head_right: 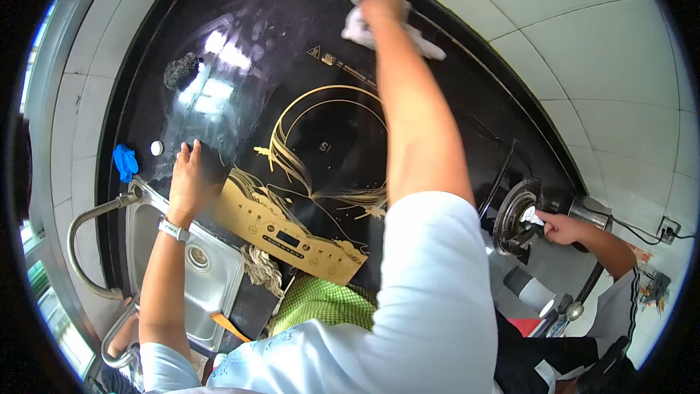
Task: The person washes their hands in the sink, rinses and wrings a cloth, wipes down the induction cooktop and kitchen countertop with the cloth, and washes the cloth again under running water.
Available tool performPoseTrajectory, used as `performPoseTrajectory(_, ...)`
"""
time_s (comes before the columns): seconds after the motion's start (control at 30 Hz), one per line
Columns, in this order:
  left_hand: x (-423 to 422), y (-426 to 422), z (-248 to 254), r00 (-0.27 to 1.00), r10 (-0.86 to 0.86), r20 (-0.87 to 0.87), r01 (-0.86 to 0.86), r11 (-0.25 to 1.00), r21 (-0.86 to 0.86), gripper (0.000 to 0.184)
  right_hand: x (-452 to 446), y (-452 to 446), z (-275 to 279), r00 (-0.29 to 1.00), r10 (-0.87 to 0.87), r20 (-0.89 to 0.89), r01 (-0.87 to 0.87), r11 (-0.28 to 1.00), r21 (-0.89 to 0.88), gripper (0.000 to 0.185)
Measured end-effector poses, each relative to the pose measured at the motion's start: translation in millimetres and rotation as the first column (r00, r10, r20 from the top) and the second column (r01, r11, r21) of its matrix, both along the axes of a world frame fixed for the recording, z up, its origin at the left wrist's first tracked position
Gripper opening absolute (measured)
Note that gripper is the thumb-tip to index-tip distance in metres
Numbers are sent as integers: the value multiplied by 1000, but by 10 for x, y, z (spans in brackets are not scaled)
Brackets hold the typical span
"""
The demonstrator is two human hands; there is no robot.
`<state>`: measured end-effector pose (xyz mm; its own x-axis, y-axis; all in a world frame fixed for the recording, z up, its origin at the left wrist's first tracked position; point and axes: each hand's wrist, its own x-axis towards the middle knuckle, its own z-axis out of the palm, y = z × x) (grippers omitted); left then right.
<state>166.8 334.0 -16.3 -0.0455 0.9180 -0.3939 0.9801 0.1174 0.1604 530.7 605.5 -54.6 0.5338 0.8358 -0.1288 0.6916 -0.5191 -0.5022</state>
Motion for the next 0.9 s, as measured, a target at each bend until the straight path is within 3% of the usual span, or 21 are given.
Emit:
performPoseTrajectory(0.03, 22, 14, -17, 1000, 10, 5, -10, 1000, -2, 96, -210, 96, -12, 997, 74, 33, -73, 997, -9, 54)
performPoseTrajectory(0.13, 26, 19, 20, 1000, 8, -3, -8, 1000, -27, 97, -880, 284, 41, 974, 195, -113, -190, 980, 54, 56)
performPoseTrajectory(0.17, 45, 30, 30, 1000, 13, -10, -13, 999, -36, 98, -976, 588, -283, 933, 349, -83, -350, 937, 8, 51)
performPoseTrajectory(0.2, 60, 32, 26, 1000, 18, -14, -18, 999, -37, 98, -1165, 708, -525, 795, 349, -497, -322, 936, 141, 47)
performPoseTrajectory(0.23, 63, 38, 16, 1000, 21, -16, -22, 999, -36, 98, -1353, 749, -641, 488, 334, -806, -235, 940, 247, 44)
performPoseTrajectory(0.3, 55, 37, 9, 1000, 20, -22, -21, 999, -44, 99, -1497, 636, -617, -60, 482, -874, -199, 852, 484, 32)
performPoseTrajectory(0.37, 58, 48, -2, 999, 22, -37, -24, 998, -60, 99, -1516, 252, -55, -172, 463, -869, 24, 884, 466, 22)
performPoseTrajectory(0.4, 55, 44, -16, 999, 20, -37, -22, 998, -52, 99, -1331, 75, 258, -185, 408, -894, 47, 912, 407, 21)
performPoseTrajectory(0.43, 50, 43, -18, 999, 16, -41, -18, 999, -51, 99, -1123, -52, 495, -48, 407, -912, 55, 913, 404, 20)
performPoseTrajectory(0.47, 48, 42, -14, 999, 14, -34, -16, 998, -58, 100, -814, -134, 597, -86, 492, -866, -29, 868, 496, 21)
performPoseTrajectory(0.53, 38, 42, -12, 1000, 16, -24, -17, 998, -59, 100, -237, -370, 899, -92, 536, -839, 32, 844, 536, 24)
performPoseTrajectory(0.57, 36, 34, -14, 1000, 13, -24, -14, 999, -52, 99, 320, -324, 822, -64, 465, -883, 8, 885, 465, 27)
performPoseTrajectory(0.6, 38, 25, -9, 1000, 8, -22, -9, 999, -43, 99, 515, -637, 1086, 120, 492, -862, 33, 866, 499, 22)
performPoseTrajectory(0.63, 48, 35, 1, 1000, 9, -17, -9, 999, -39, 99, 905, -742, 1053, 244, 392, -887, 185, 879, 439, 22)
performPoseTrajectory(0.67, 60, 42, 18, 1000, 3, -25, -4, 999, -52, 99, 1182, -968, 1169, 405, 353, -843, 163, 880, 446, 29)
performPoseTrajectory(0.7, 66, 45, 32, 999, -4, -36, 2, 998, -65, 98, 1436, -1149, 1171, 589, 175, -789, 284, 869, 405, 49)
performPoseTrajectory(0.73, 65, 43, 36, 999, -6, -34, 4, 998, -62, 98, 1852, -1295, 1077, 825, 57, -562, 161, 930, 330, 52)
performPoseTrajectory(0.77, 61, 46, 31, 999, -9, -37, 7, 998, -62, 98, 2236, -1427, 953, 967, -19, -254, 74, 975, 210, 55)
performPoseTrajectory(0.8, 58, 44, 24, 999, -13, -41, 10, 998, -65, 98, 2469, -1555, 865, 998, 17, 66, -19, 1000, 22, 61)
performPoseTrajectory(0.83, 54, 35, 17, 999, -16, -43, 13, 998, -64, 98, 2582, -1664, 772, 925, 113, 364, -46, 981, -188, 67)
performPoseTrajectory(0.9, 45, 39, -9, 999, -25, -46, 23, 998, -53, 100, 2398, -1774, 507, 986, -33, -166, -2, 979, -205, 75)
